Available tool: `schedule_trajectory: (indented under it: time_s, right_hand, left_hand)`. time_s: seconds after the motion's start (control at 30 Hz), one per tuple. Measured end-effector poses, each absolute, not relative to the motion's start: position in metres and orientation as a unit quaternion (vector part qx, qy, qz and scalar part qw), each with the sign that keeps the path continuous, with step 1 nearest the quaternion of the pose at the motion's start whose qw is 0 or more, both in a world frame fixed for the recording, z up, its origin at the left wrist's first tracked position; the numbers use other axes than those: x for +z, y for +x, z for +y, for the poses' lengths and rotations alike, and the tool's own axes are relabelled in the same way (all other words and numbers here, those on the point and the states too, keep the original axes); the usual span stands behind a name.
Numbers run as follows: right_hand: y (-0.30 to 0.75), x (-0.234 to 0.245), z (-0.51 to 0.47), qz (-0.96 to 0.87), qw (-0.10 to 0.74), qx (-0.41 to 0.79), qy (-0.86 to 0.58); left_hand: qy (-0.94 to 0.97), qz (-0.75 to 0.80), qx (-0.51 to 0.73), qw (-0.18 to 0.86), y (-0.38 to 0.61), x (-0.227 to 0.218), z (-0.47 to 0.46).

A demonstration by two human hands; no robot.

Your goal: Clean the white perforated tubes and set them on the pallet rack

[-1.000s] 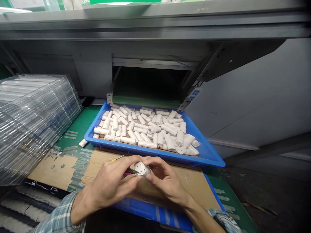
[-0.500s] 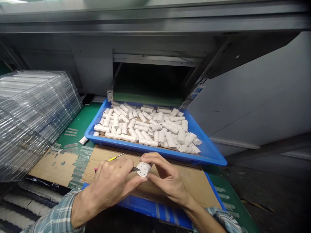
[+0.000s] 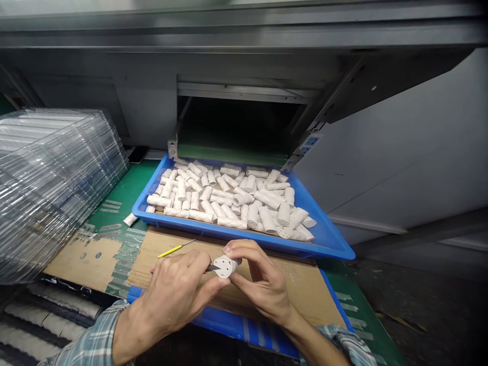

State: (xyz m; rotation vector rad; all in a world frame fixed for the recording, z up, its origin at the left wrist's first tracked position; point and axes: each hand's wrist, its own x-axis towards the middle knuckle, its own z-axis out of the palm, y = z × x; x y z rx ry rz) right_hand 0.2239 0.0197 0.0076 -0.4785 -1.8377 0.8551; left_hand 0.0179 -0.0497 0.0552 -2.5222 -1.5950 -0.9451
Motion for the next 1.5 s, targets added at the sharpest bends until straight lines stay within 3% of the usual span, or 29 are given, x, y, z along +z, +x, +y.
schedule_trajectory:
  time_s: [0.3,0.57,1.0,1.5]
  right_hand:
    - [0.224,0.005,0.019,-0.772,0.522,0.309,-0.193]
    - [0.222,0.0,0.016,-0.76,0.501,0.375,-0.177]
    - [0.225,0.006,0.016,-0.762,0.508,0.362,-0.177]
    - [0.223,0.009,0.018,-0.78,0.515,0.309,-0.173]
  left_hand:
    - [-0.799,-0.499,-0.332,-0.046,0.023,0.048,-0.055]
    - [-0.775,-0.435,-0.452,-0.077,0.023,0.038,-0.049]
    - [-0.796,-0.499,-0.343,0.001,0.01,0.056,-0.056]
    - [-0.781,-0.462,-0.417,-0.049,0.012,0.056,-0.055]
